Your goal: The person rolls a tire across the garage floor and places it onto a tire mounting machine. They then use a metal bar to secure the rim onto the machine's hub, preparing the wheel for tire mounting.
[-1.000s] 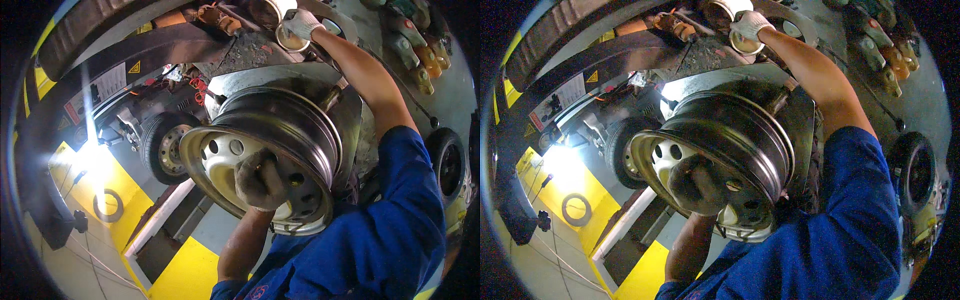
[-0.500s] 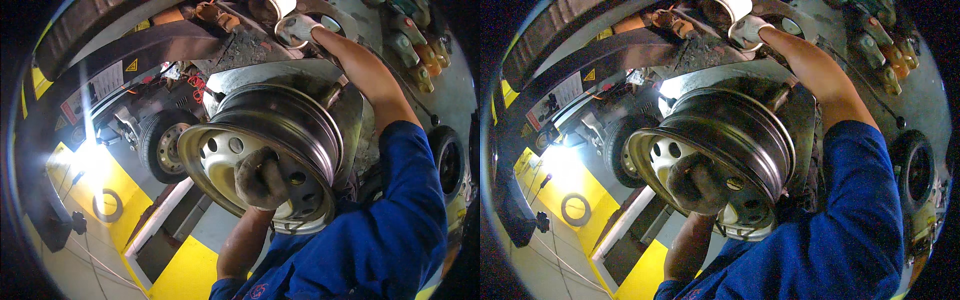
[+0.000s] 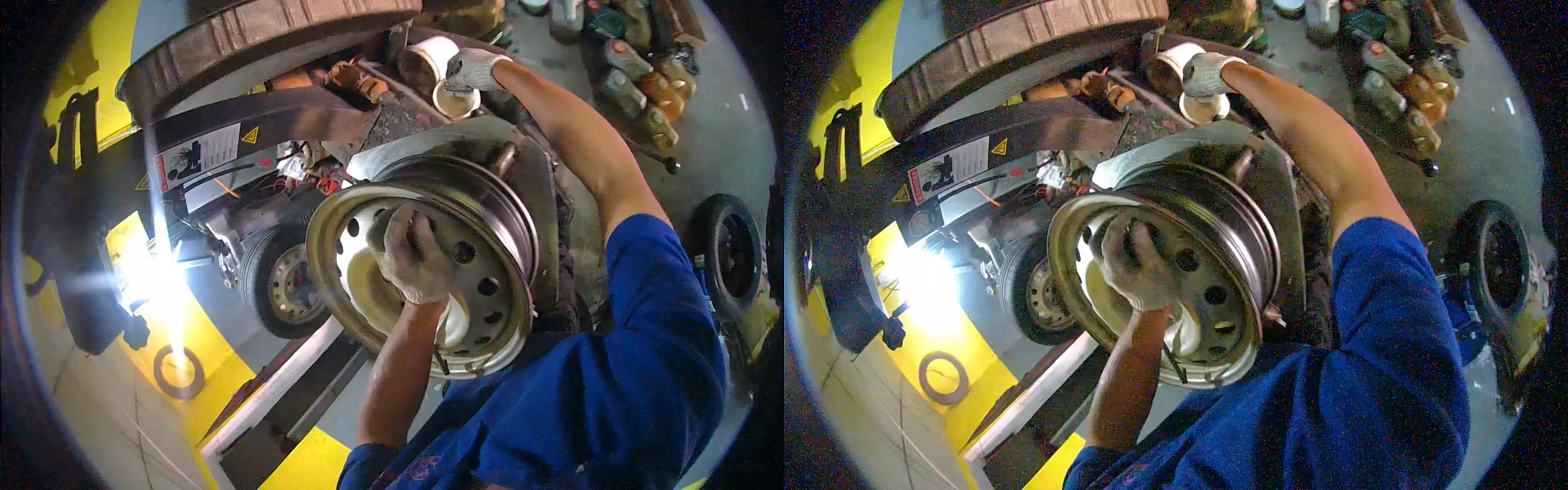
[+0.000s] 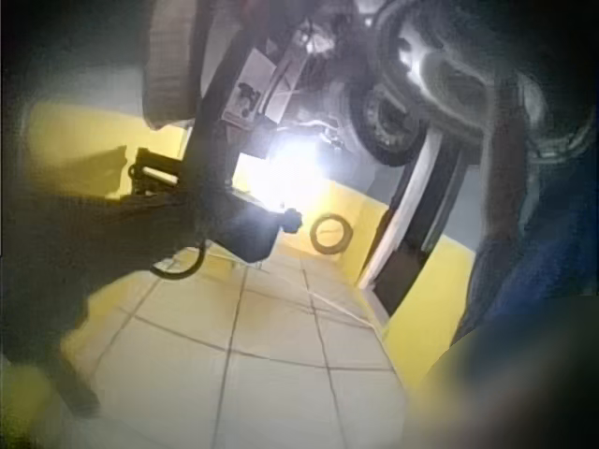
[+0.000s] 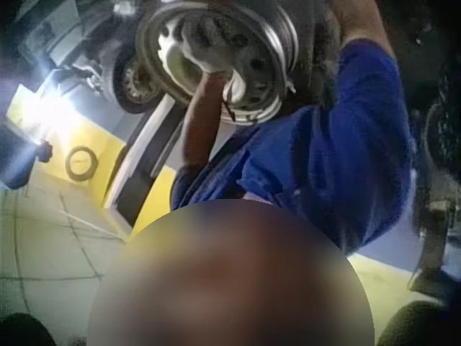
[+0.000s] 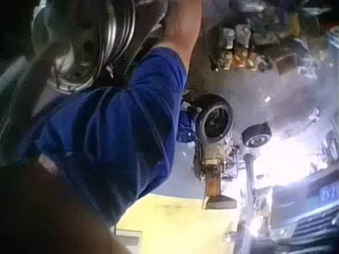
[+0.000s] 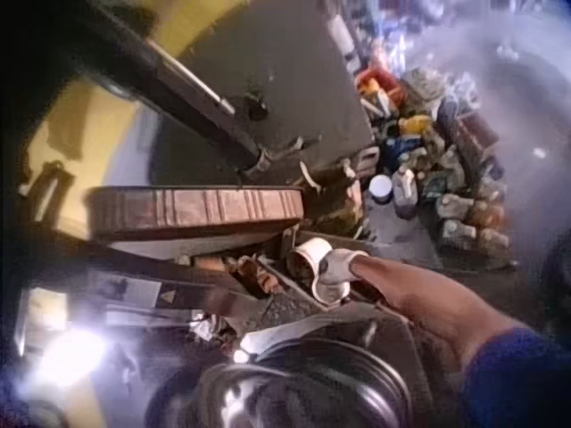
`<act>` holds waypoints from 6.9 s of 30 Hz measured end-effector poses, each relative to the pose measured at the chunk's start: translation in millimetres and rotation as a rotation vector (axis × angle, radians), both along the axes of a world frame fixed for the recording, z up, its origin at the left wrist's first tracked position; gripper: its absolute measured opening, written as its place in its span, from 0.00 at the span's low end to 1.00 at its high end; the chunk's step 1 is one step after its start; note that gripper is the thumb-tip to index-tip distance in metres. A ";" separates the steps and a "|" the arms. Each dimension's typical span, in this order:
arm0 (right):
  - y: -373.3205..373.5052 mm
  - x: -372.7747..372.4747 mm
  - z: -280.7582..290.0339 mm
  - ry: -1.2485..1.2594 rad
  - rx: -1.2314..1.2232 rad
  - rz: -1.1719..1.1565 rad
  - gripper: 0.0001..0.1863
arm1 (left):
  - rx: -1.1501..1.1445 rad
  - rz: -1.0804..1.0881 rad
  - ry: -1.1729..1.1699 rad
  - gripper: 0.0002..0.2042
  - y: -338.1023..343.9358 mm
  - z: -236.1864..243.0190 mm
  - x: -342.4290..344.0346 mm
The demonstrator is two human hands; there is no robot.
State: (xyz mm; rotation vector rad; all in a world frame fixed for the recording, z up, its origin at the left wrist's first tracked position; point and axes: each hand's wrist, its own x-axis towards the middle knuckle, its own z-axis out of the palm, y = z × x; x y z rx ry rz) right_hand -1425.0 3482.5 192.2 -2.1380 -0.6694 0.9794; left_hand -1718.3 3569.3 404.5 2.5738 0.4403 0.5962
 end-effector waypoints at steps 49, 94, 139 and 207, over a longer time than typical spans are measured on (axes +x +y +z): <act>-259.6 -398.2 381.8 -0.836 0.474 -0.250 0.17 | -1.234 -0.242 0.075 0.12 -122.4 82.6 -73.4; 8.6 -18.4 -190.3 -0.027 -0.191 -0.028 0.29 | -1.076 0.837 -0.286 0.13 1.5 101.0 -271.2; 112.8 -492.5 276.1 -0.431 -0.618 -0.530 0.16 | -0.672 -0.593 0.332 0.16 358.7 -62.6 -85.2; 200.5 -407.3 344.9 -0.477 0.223 -0.918 0.11 | -0.853 -0.183 0.420 0.20 309.1 -3.6 -127.2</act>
